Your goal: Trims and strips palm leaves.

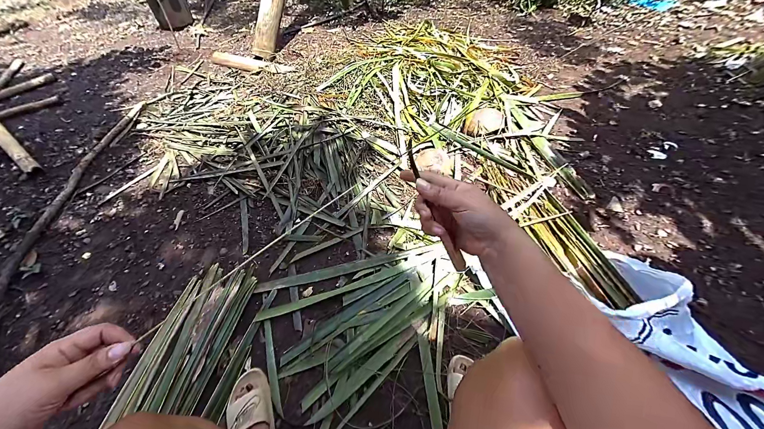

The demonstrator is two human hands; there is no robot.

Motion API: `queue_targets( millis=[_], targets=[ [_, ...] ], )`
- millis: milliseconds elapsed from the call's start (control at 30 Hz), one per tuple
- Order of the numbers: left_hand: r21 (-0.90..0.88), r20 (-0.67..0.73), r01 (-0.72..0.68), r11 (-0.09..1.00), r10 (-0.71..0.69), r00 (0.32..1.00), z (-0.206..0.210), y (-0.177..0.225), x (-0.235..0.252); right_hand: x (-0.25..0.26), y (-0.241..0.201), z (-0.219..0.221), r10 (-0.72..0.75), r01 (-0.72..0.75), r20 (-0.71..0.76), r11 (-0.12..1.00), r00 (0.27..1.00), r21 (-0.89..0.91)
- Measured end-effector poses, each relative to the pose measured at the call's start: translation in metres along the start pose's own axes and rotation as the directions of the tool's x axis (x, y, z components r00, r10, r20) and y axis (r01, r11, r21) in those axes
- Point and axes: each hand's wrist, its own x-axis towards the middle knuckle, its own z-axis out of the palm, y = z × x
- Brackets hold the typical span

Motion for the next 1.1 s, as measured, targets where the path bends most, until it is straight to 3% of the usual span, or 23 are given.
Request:
queue_targets(
  millis=[167, 267, 333, 600, 1100],
  targets=[
    [-0.05, -0.037, -0.07, 0.996, 0.069, 0.997, 0.026, 0.002, 0.014, -0.013, -0.001, 0.012, -0.005, 0.026, 0.242, 0.996, 0.97, -0.081],
    [-0.036, -0.062, -0.055, 0.998, 0.053, 0.997, 0.031, 0.002, 0.015, -0.019, 0.001, 0.004, 0.037, 0.043, 0.401, 0.981, 0.915, -0.188],
    [-0.024, -0.064, -0.049, 0.999, 0.047, 0.997, 0.035, 0.001, 0.014, -0.023, 0.0, 0.008, 0.021, 0.075, 0.438, 0.977, 0.899, -0.2],
    [0.113, -0.072, -0.081, 0.99, 0.09, 0.993, 0.047, -0.001, 0.012, -0.02, 0.001, 0.025, -0.092, 0.11, 0.147, 0.987, 0.985, -0.115],
    [0.243, -0.18, -0.279, 0.929, 0.326, 0.928, 0.064, 0.001, -0.006, -0.021, -0.007, 0.024, -0.067, 0.065, -0.047, 0.997, 0.997, -0.038]
  ],
)
